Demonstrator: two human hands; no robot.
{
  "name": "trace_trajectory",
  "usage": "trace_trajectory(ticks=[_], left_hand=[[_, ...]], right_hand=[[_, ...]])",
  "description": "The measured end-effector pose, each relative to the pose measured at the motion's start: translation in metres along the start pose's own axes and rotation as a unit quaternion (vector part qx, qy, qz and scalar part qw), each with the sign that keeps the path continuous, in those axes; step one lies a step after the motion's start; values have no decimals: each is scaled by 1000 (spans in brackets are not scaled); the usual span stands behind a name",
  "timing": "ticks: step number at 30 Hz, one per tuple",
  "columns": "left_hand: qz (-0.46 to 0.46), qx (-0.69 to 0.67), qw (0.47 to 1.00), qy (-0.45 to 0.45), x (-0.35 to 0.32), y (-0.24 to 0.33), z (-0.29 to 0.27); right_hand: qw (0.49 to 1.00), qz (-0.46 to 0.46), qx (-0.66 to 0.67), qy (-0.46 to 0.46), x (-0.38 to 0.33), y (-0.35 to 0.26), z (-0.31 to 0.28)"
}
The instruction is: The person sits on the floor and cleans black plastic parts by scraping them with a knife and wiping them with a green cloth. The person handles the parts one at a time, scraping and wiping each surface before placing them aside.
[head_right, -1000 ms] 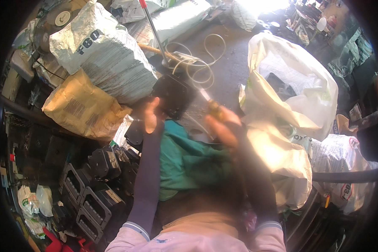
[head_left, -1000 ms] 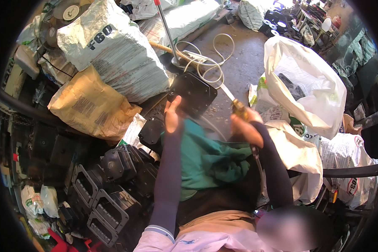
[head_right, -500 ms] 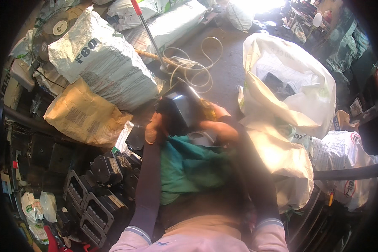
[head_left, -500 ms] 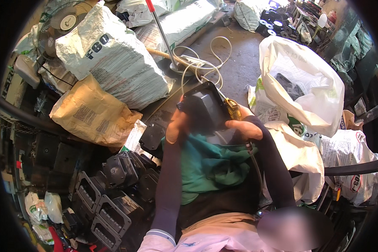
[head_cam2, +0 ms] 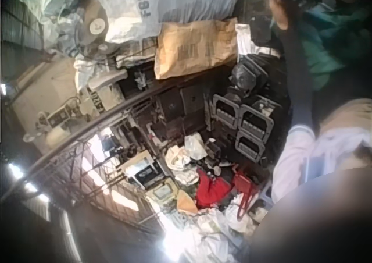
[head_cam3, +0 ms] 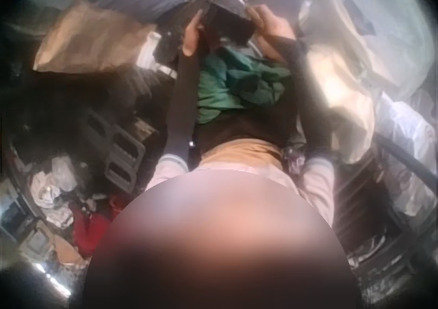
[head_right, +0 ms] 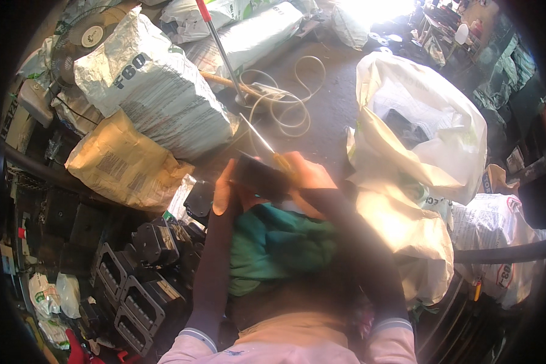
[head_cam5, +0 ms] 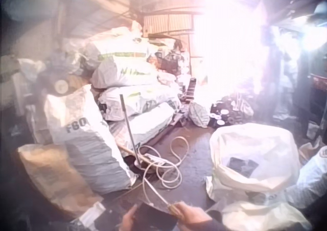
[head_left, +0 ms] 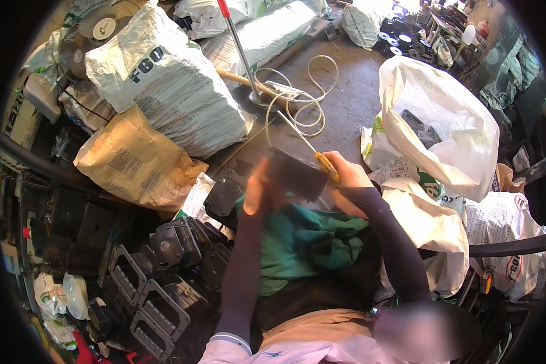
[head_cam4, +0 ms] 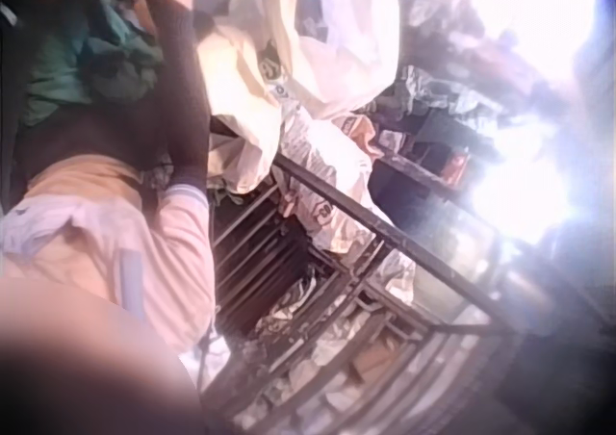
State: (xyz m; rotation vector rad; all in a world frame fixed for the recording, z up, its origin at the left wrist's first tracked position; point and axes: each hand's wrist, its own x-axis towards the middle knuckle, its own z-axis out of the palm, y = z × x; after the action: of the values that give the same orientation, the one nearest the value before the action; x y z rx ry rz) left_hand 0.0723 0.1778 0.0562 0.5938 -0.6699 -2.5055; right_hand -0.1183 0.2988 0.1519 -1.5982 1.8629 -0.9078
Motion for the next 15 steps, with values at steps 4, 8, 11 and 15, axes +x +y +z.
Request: trace_trajectory(ticks=[4, 8, 11, 15], left_hand=[[-13, 102, 994, 30, -10, 1, -16], [5, 112, 989, -95, -24, 3, -29], [7, -10, 1000, -24, -24, 3, -23], [-15, 91, 990, 106, -22, 11, -9]], right_hand=[[997, -76, -32, 6, -3, -3, -1], [994, -105, -36, -12, -13, -6, -8], [986, -158, -49, -38, -21, -11, -3], [984, -154, -51, -79, -28, -16, 2]])
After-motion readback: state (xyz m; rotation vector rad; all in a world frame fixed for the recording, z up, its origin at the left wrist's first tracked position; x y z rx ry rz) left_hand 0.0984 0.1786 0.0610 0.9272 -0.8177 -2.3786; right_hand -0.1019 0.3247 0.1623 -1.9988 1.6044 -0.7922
